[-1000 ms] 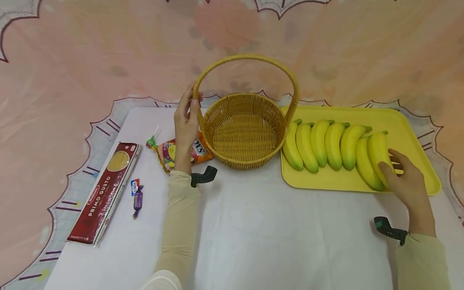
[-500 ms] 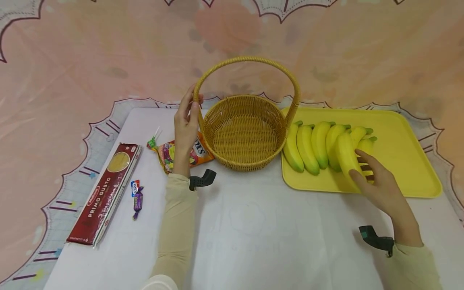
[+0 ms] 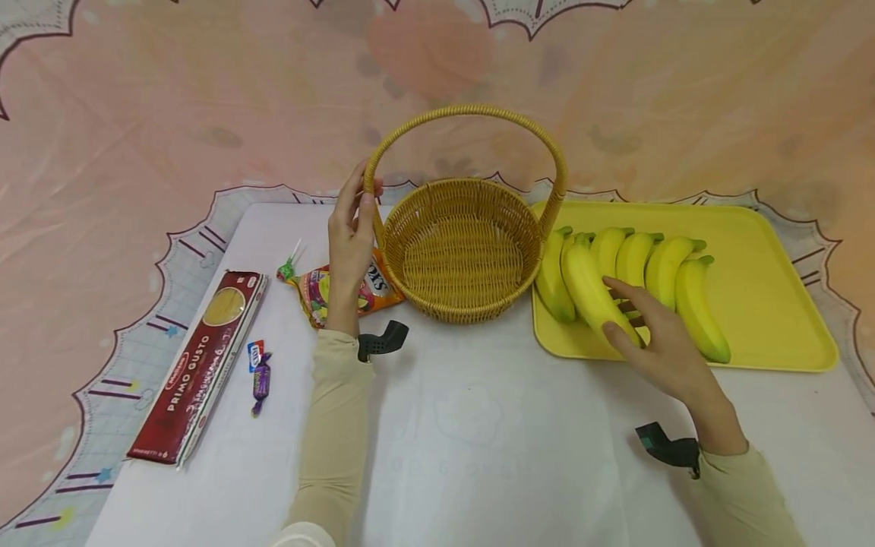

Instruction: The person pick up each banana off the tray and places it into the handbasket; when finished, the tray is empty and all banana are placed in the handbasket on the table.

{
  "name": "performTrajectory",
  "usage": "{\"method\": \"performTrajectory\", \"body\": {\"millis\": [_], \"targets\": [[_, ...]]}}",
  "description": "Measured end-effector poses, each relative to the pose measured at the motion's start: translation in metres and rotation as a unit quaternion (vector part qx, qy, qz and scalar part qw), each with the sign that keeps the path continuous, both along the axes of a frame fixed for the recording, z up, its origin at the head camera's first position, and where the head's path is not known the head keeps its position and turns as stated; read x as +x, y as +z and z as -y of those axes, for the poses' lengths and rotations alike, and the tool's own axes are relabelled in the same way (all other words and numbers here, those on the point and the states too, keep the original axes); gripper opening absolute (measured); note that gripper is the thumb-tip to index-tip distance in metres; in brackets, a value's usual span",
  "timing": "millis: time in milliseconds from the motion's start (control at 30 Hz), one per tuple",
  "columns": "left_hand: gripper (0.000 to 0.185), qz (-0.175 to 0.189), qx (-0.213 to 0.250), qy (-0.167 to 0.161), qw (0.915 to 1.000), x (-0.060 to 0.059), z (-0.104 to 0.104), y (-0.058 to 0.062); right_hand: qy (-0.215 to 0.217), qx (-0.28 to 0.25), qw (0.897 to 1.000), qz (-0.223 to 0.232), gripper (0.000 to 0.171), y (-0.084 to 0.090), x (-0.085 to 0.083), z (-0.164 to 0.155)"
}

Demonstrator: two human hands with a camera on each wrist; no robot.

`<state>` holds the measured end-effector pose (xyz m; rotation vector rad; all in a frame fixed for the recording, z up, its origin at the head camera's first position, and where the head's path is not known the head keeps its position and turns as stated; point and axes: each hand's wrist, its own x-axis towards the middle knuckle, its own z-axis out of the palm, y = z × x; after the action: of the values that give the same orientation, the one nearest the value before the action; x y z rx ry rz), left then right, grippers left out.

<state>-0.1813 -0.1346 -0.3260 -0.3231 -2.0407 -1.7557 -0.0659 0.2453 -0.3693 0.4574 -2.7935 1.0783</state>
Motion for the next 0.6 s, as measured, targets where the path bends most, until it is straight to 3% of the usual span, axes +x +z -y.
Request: {"method": "performTrajectory", "body": {"millis": [333,600], "targets": [[0.041,-0.015,-0.004,-0.009,0.9998,0.001,0.002,-0.001,0.064,-0.007,0.998,-0.029,0.057,0.007,-0.02,0.043],[0.041,0.005,-0.01,-0.005,0.9999,0.002,0.002,-0.001,0.072,-0.018,0.997,0.031,0.058,0.01,-0.041,0.081]]}}
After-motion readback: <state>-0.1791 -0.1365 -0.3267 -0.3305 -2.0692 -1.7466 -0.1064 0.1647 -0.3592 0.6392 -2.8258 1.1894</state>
